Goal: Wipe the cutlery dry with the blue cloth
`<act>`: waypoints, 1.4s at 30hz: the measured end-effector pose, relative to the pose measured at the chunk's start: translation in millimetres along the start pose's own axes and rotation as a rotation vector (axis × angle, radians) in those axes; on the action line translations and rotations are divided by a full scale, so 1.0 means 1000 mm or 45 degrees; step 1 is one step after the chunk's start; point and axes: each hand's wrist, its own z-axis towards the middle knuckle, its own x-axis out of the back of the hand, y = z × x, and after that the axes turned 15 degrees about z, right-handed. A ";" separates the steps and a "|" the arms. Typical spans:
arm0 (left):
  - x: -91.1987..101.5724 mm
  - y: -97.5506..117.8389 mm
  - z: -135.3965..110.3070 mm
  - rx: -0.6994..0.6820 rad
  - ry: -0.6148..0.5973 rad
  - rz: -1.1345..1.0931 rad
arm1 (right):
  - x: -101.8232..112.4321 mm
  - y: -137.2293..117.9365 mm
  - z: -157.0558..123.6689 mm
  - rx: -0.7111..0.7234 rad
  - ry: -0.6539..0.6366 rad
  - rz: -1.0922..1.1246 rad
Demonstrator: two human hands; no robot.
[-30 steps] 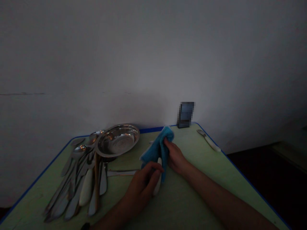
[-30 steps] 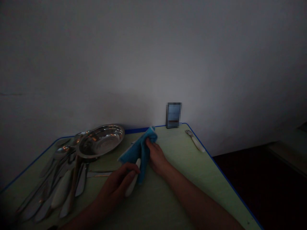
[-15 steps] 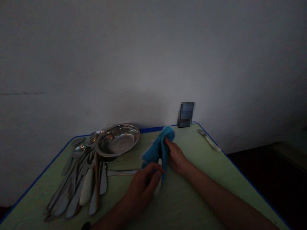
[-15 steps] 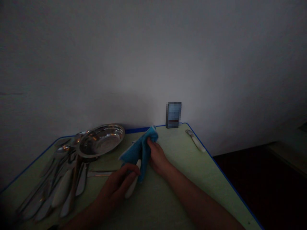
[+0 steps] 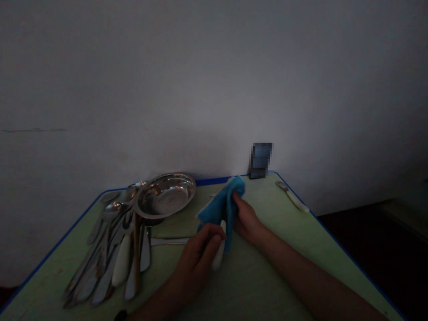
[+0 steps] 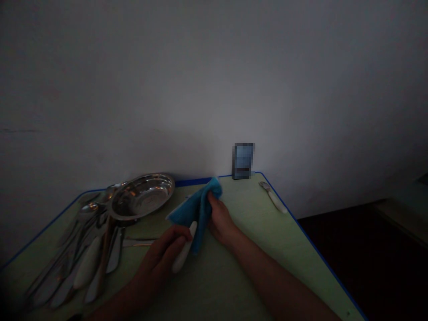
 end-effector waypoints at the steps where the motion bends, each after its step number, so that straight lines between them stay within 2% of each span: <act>1: -0.001 -0.001 0.000 -0.003 0.001 -0.008 | 0.000 0.000 0.000 0.016 -0.010 -0.014; 4: -0.003 -0.003 0.001 0.001 -0.020 -0.030 | -0.001 0.001 0.000 0.047 -0.048 -0.048; 8: -0.006 -0.005 0.001 0.030 -0.012 -0.046 | -0.002 0.001 0.000 0.060 -0.019 -0.047; 17: 0.000 -0.006 0.001 0.045 0.023 0.027 | -0.002 0.001 -0.001 0.017 -0.010 0.048; 28: -0.002 -0.006 0.002 0.097 0.193 0.001 | -0.010 -0.005 -0.003 0.006 -0.007 0.252; 33: -0.003 -0.008 0.001 0.117 0.206 -0.013 | -0.007 -0.003 -0.003 -0.019 -0.076 0.219; 36: -0.003 -0.008 0.002 0.105 0.207 -0.007 | -0.005 -0.001 -0.003 0.025 -0.118 0.153; 42: -0.003 -0.006 0.003 0.080 0.202 0.019 | -0.007 -0.001 -0.006 0.072 -0.111 0.048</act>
